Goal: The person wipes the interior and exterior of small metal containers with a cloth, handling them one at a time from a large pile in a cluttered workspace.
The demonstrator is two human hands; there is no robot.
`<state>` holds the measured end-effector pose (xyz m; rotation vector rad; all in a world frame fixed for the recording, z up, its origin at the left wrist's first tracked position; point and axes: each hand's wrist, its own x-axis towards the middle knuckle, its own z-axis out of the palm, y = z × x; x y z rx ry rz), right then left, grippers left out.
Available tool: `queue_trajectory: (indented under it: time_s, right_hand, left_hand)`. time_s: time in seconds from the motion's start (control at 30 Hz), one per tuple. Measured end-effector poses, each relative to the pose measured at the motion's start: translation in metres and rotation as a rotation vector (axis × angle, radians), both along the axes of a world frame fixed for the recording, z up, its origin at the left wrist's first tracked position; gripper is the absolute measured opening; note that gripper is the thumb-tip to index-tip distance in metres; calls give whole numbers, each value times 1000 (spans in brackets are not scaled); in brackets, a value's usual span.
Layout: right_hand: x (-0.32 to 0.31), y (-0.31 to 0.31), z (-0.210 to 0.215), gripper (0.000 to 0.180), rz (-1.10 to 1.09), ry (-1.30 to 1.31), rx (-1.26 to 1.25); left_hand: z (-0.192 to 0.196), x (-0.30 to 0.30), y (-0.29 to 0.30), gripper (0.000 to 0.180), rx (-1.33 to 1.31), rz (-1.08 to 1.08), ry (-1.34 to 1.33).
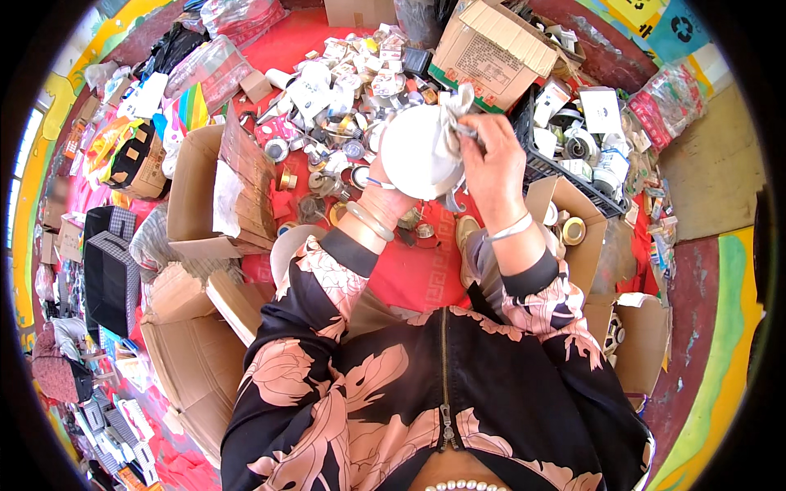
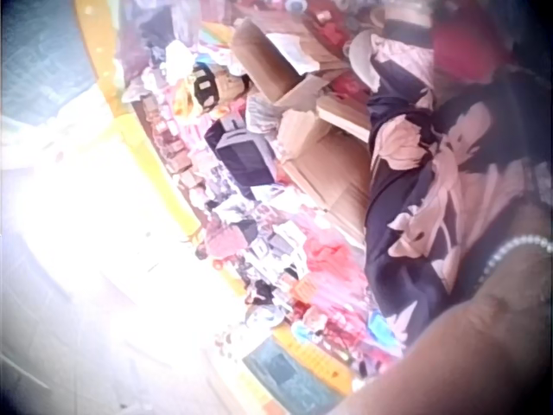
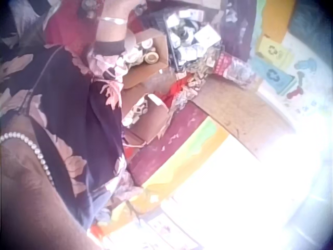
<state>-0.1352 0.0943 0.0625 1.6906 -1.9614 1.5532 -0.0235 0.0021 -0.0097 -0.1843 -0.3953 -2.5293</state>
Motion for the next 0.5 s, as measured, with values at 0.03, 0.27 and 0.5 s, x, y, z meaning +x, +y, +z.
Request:
queue_trajectory:
  time_s: [0.03,0.27,0.5]
  right_hand:
    - [0,-6,6,19,15,33,-18]
    - [41,-1,-1,27,384,259,14]
    - [36,9,-3,20,461,234,13]
  left_hand:
    - [-1,-1,1,53,45,-74,41]
    - [7,2,6,51,-34,88,-253]
    - [-30,1,-6,48,42,-114,63]
